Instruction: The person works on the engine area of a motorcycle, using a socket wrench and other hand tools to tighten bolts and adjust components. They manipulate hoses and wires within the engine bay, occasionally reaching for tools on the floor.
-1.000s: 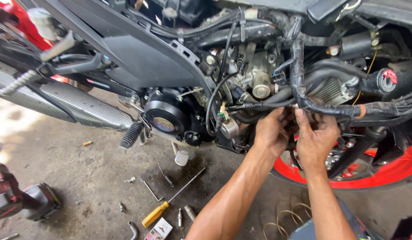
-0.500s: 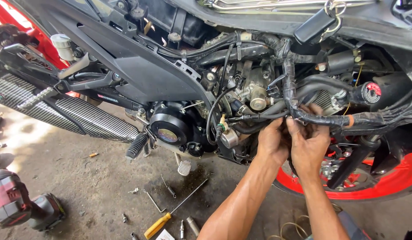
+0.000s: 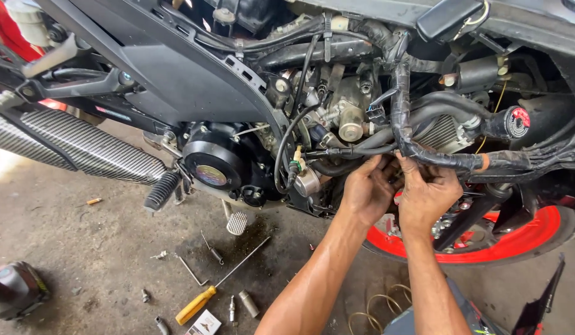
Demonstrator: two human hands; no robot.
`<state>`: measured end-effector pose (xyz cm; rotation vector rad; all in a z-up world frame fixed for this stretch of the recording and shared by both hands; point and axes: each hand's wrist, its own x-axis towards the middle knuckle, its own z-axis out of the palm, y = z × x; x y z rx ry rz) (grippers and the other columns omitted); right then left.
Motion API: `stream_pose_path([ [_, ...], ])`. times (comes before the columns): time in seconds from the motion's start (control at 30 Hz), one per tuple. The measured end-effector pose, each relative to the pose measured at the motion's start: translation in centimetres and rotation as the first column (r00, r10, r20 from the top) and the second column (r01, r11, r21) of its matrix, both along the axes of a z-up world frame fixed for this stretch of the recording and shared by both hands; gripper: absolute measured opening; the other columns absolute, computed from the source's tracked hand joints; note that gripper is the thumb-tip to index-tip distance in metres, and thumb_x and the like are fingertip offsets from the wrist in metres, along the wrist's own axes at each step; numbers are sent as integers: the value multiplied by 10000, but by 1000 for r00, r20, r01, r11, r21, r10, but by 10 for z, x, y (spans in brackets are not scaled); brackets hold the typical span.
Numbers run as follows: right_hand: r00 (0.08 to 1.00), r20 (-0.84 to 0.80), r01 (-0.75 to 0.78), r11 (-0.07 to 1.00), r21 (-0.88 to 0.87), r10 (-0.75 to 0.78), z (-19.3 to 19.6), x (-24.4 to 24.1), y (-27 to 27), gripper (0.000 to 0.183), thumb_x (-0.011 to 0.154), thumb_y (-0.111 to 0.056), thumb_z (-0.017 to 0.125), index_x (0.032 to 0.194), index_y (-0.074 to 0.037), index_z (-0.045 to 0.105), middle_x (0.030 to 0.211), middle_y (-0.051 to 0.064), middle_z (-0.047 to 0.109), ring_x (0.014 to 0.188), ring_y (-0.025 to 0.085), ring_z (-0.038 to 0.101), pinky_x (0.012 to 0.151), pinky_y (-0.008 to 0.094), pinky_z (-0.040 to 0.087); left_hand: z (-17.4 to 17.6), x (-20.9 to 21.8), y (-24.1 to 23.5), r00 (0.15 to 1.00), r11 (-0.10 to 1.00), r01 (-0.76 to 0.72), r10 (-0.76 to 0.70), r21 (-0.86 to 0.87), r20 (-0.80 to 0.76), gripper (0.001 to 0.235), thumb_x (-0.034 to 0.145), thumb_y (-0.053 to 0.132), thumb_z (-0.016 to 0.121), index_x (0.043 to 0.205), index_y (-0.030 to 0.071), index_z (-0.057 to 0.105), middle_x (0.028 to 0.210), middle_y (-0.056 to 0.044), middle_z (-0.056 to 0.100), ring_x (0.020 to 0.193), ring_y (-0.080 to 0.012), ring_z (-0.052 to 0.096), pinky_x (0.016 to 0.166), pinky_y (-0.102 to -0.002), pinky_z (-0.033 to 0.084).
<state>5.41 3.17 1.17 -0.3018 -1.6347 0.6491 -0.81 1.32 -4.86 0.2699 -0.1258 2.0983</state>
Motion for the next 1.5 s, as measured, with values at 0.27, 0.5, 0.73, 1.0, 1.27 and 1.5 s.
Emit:
stream_pose_path([
  [0.27,946,181,-268,963,-19,267,13,14,-12,504,1031,1,665,1493,49,471,1401,254,579,1320,270,518,1156,464,441,63,4,-27,957,963,-88,153,-253,247,144,886,19,714,917,-63,598,767,-137,580,694,-235,583,662,-440,503],
  [0.5,980,138,-141,990,-27,144,9,13,-6,336,969,9,749,1283,49,636,1146,203,730,1100,225,690,984,407,566,11,-4,21,999,996,13,-8,-92,49,356,1040,379,607,1296,133,632,1222,-50,664,1166,-195,596,1041,-366,401],
  [0.73,993,57,-99,993,-69,103,3,7,-2,280,953,-38,793,1200,8,670,1085,178,748,1004,204,722,908,372,597,19,5,-12,999,998,-28,25,-56,-43,338,1005,381,609,1254,162,674,1128,16,703,1125,-129,624,1057,-330,423],
  [1.0,953,122,-262,956,-129,277,19,14,-6,519,993,-55,683,1476,11,508,1385,204,619,1254,212,585,1073,376,520,58,7,-11,963,956,-82,149,-282,224,96,842,33,769,910,18,704,764,-54,659,746,-231,629,734,-462,506],
  [1.27,998,61,-24,995,-93,30,13,8,-9,297,885,-60,866,1136,25,730,1004,178,769,961,188,724,848,362,595,30,8,-15,1000,996,-18,17,-91,-8,383,1030,359,546,1352,168,627,1297,-16,663,1212,-175,576,1074,-387,359],
  [1.5,980,60,-182,976,-122,190,14,5,-14,649,872,-24,809,1433,61,495,1370,288,583,1256,351,582,1081,473,486,30,3,-3,985,988,57,-32,-144,171,230,1025,230,570,1133,65,689,976,-41,656,926,-230,615,940,-379,451],
])
